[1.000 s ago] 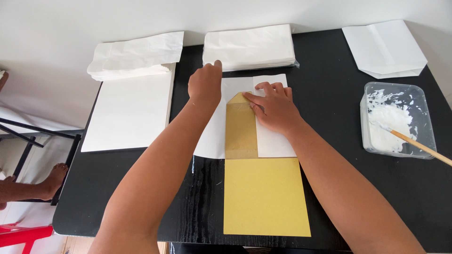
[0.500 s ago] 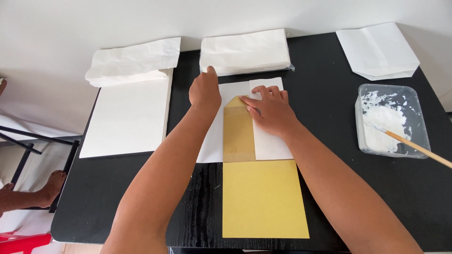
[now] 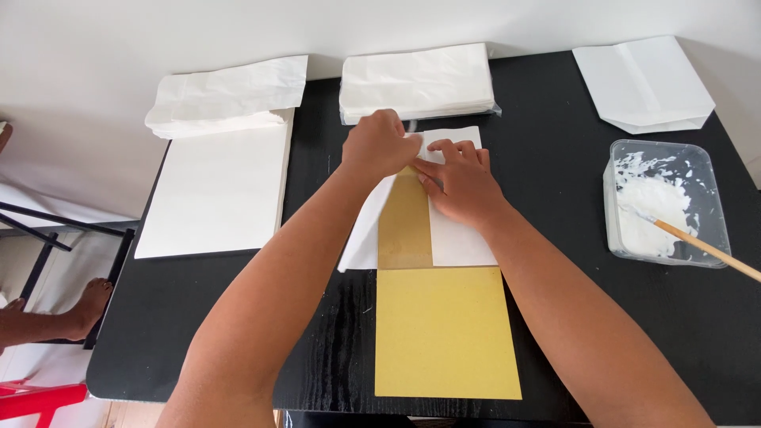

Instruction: Folding a sheet of paper around a cardboard template to create a paper bag

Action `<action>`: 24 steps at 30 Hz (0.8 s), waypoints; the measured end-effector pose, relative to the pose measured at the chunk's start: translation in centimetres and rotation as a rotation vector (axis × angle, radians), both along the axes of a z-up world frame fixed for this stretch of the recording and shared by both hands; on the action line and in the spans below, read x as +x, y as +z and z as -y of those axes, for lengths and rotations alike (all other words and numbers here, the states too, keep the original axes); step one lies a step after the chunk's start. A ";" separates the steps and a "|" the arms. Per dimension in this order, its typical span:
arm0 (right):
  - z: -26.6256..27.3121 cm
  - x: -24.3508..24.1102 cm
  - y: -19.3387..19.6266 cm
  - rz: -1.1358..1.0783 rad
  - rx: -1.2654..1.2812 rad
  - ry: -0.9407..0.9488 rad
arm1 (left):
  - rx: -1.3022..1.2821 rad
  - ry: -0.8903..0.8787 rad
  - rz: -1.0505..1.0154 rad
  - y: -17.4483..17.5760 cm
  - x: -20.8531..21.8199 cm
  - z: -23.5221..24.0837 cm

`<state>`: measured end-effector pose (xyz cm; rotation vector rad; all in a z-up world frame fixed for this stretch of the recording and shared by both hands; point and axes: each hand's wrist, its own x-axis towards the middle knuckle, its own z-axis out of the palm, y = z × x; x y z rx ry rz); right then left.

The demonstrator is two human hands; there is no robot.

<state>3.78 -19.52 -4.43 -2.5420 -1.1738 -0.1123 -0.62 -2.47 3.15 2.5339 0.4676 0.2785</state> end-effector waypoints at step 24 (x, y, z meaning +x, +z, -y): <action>0.2 -1.2 2.8 -0.205 0.041 -0.022 | -0.403 -0.192 -0.157 0.7 -12.3 0.0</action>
